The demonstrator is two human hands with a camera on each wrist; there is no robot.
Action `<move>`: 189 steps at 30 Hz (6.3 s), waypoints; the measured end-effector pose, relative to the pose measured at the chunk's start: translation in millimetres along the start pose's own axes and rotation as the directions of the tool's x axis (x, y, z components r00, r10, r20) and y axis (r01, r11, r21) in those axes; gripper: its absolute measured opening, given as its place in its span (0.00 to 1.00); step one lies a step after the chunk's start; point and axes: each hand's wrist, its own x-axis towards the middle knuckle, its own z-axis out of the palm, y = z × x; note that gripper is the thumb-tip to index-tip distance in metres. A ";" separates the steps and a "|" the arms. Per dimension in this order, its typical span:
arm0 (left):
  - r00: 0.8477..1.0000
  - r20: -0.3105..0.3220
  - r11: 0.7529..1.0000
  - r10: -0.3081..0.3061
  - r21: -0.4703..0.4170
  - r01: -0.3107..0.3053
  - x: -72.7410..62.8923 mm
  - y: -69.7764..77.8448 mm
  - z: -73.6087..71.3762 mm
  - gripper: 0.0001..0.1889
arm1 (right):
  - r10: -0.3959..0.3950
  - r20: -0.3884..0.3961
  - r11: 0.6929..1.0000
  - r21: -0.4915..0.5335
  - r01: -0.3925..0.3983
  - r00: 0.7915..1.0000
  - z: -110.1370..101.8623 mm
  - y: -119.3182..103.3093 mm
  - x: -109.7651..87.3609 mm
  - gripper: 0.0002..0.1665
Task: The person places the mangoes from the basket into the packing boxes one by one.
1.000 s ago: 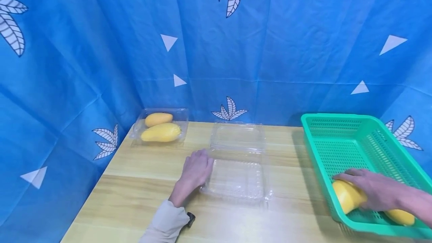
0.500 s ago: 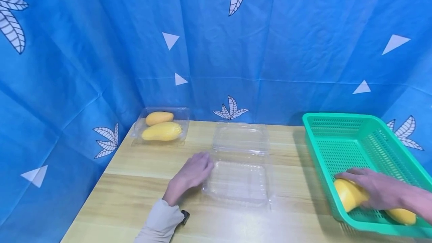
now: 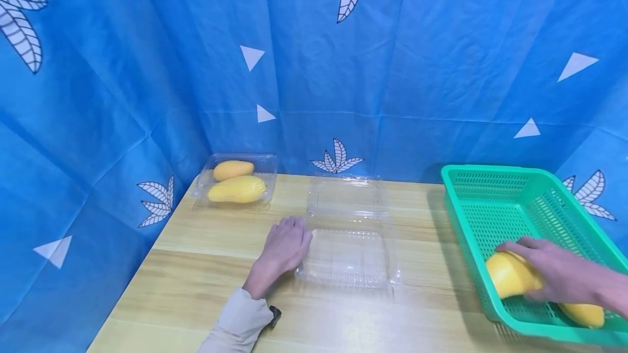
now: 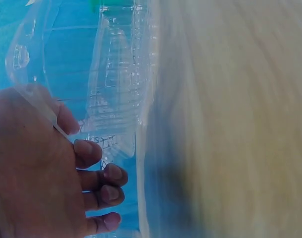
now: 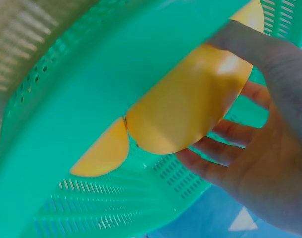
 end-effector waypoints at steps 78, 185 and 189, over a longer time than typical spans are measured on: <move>1.000 -0.018 0.998 -0.026 0.054 0.027 7.3 5.8 -2.4 0.14 | 0.593 -0.429 0.737 0.631 -0.244 0.682 -59.0 -108.0 46.4 0.56; 0.992 -0.120 0.995 0.040 0.094 -0.029 5.2 5.2 -1.0 0.15 | 0.076 -0.408 0.855 0.497 0.152 0.910 15.1 -174.7 160.9 0.45; 0.993 -0.110 0.995 0.030 0.099 -0.019 5.7 5.4 -1.9 0.15 | 0.062 -0.392 0.860 0.488 0.151 0.918 19.1 -177.5 163.2 0.46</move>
